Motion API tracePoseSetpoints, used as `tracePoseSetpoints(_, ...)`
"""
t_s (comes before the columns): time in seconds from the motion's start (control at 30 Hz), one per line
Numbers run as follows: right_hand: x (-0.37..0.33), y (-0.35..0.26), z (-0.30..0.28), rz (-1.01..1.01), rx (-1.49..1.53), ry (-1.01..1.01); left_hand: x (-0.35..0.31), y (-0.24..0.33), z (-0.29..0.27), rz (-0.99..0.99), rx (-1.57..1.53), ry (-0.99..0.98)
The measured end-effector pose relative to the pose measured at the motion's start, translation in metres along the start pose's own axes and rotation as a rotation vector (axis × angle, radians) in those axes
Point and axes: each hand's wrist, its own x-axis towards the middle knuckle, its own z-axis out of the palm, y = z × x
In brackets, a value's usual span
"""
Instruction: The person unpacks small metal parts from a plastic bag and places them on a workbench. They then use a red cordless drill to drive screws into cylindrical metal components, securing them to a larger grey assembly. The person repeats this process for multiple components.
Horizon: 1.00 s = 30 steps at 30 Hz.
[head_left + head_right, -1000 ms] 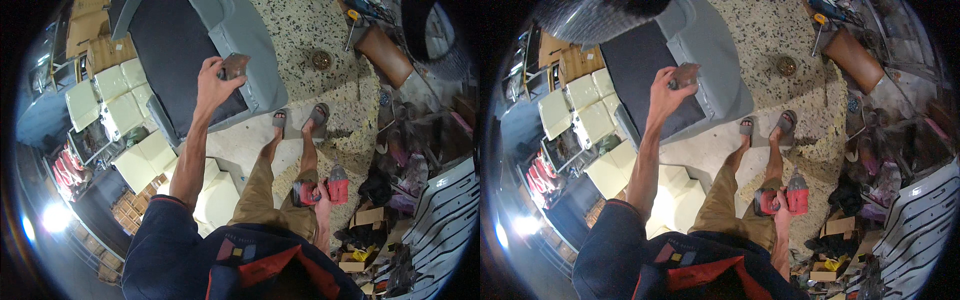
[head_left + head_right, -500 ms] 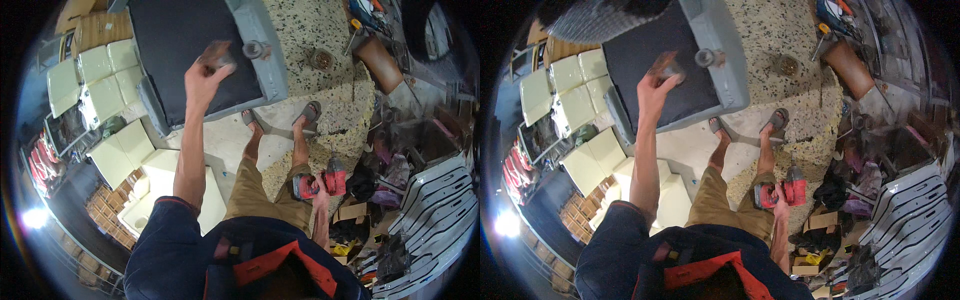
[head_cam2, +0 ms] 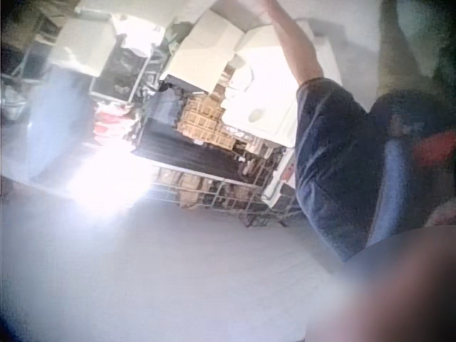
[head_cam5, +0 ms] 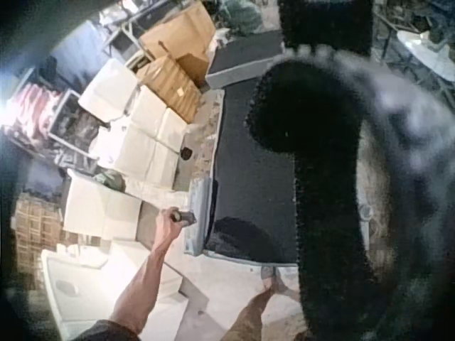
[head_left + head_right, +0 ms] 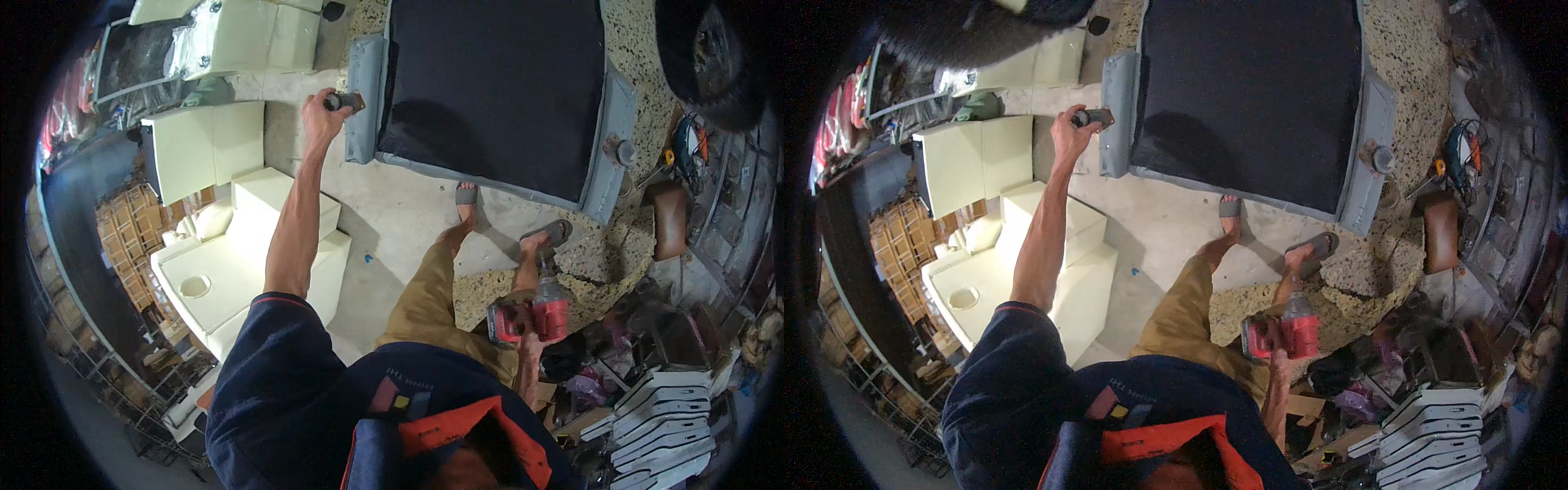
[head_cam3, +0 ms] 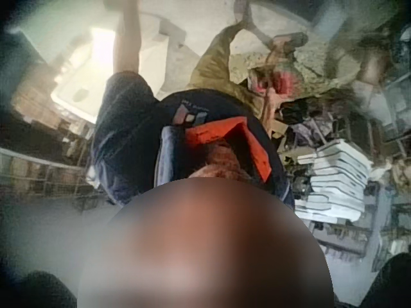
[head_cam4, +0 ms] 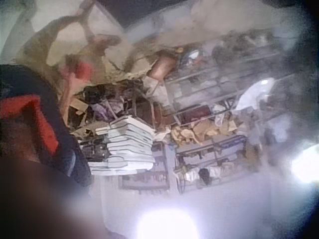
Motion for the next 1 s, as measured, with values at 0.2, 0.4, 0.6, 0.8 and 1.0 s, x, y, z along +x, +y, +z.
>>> tracePoseSetpoints(0.2,-0.012,-0.057,0.045,0.06,0.173,-0.091,0.028,-0.024,0.05,-0.079,-0.014,-0.182)
tracePoseSetpoints(0.4,-0.018,-0.038,0.028,-0.149,0.119,-0.041,0.001,-0.007,0.055,-0.112,0.15,0.15)
tracePoseSetpoints(0.6,0.022,-0.034,-0.073,0.142,0.262,-0.11,-0.162,0.049,0.009,-0.22,0.018,-0.457)
tracePoseSetpoints(0.8,0.121,0.024,-0.175,0.117,0.719,0.247,-0.362,0.361,0.071,-0.169,-0.672,-0.947)
tracePoseSetpoints(1.0,0.246,0.122,-0.198,0.178,1.073,0.307,-0.325,0.589,0.338,0.212,-0.793,-0.566)
